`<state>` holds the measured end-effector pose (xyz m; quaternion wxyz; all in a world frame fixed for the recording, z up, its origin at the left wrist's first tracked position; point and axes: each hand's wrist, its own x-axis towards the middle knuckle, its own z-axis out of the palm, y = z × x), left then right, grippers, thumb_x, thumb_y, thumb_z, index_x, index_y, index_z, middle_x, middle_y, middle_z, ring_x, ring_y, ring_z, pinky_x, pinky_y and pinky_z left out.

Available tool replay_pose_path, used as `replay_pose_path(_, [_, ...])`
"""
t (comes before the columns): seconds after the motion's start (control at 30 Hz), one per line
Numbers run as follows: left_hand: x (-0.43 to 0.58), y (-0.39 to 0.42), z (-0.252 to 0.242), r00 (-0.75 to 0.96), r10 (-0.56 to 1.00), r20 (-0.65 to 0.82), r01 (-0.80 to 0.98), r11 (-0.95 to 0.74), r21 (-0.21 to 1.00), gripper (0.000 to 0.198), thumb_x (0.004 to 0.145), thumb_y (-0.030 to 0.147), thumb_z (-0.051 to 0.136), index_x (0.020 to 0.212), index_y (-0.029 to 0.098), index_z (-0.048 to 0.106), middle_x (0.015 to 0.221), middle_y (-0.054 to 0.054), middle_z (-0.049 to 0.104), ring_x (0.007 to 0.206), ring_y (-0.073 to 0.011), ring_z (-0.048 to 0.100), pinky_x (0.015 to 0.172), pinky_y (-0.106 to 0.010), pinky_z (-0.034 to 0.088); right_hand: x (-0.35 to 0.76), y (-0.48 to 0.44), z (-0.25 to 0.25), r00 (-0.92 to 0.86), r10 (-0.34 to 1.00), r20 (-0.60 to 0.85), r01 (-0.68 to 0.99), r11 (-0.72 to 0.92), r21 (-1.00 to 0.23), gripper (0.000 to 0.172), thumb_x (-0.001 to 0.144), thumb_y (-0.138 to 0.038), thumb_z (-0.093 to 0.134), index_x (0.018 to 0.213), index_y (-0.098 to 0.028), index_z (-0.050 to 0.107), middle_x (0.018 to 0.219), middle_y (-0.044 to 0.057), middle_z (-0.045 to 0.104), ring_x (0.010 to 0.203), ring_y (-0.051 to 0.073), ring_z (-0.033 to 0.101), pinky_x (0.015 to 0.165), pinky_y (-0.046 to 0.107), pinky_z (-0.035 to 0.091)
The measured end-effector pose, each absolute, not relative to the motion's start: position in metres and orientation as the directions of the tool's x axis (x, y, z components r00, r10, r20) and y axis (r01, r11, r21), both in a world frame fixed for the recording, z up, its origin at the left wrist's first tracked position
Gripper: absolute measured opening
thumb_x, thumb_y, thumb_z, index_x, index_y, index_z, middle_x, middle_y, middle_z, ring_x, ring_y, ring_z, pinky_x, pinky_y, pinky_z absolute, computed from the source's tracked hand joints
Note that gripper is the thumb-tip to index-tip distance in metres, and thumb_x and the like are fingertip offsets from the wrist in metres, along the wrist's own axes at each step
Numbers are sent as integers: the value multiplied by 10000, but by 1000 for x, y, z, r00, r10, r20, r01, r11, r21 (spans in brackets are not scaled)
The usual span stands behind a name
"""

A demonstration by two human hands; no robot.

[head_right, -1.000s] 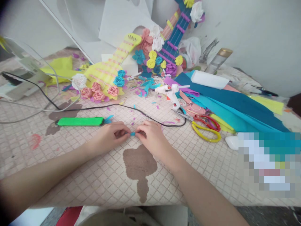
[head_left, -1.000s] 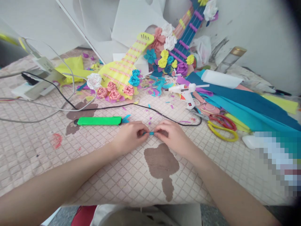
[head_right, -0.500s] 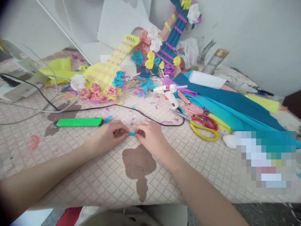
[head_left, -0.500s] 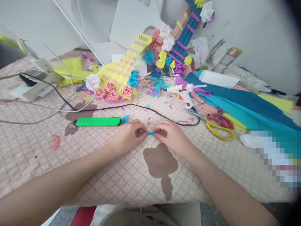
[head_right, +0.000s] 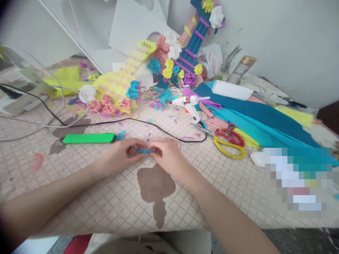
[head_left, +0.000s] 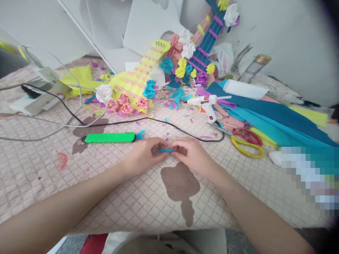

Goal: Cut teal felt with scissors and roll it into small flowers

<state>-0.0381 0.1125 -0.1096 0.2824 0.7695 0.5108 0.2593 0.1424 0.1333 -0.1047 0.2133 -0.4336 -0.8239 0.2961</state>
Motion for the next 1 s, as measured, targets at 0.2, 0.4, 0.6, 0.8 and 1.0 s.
replay_pose_path(0.2, [-41,113,-112,371,921,122,579,-332,745,130,807,265,563,815,200,675,689,16,609,575,-84,473,527,-211,356,144,132,-100,-532,835,142,562,474,-678,126,731,-98,642,784,-211,656,812,-3,682,791,155,586,766,310,411])
replay_pose_path(0.4, [-42,113,-114,338,935,102,600,-298,743,142,795,295,586,826,217,702,673,9,645,580,-97,500,525,-216,370,143,132,-100,-551,824,134,568,488,-663,88,751,-124,638,758,-206,670,774,-6,687,752,146,591,738,298,414])
replay_pose_path(0.6, [-42,113,-110,348,935,74,612,-286,738,173,808,306,563,827,217,710,672,4,657,591,-106,522,539,-223,390,144,131,-96,-552,826,117,580,481,-657,88,778,-148,619,726,-204,662,737,-8,682,733,145,588,733,296,403])
replay_pose_path(0.8, [-44,115,-111,358,933,46,598,-266,756,205,827,307,523,806,204,699,741,-13,677,670,-133,573,582,-236,425,143,130,-99,-533,840,103,595,459,-660,74,801,-199,596,788,-214,667,754,-4,681,735,144,582,741,305,397])
replay_pose_path(1.0, [-45,117,-107,374,926,-53,596,-197,778,268,840,283,481,691,179,678,706,-3,669,634,-119,572,575,-227,408,144,134,-103,-561,823,93,591,476,-651,139,814,-201,572,729,-204,683,733,3,684,710,142,586,724,300,404])
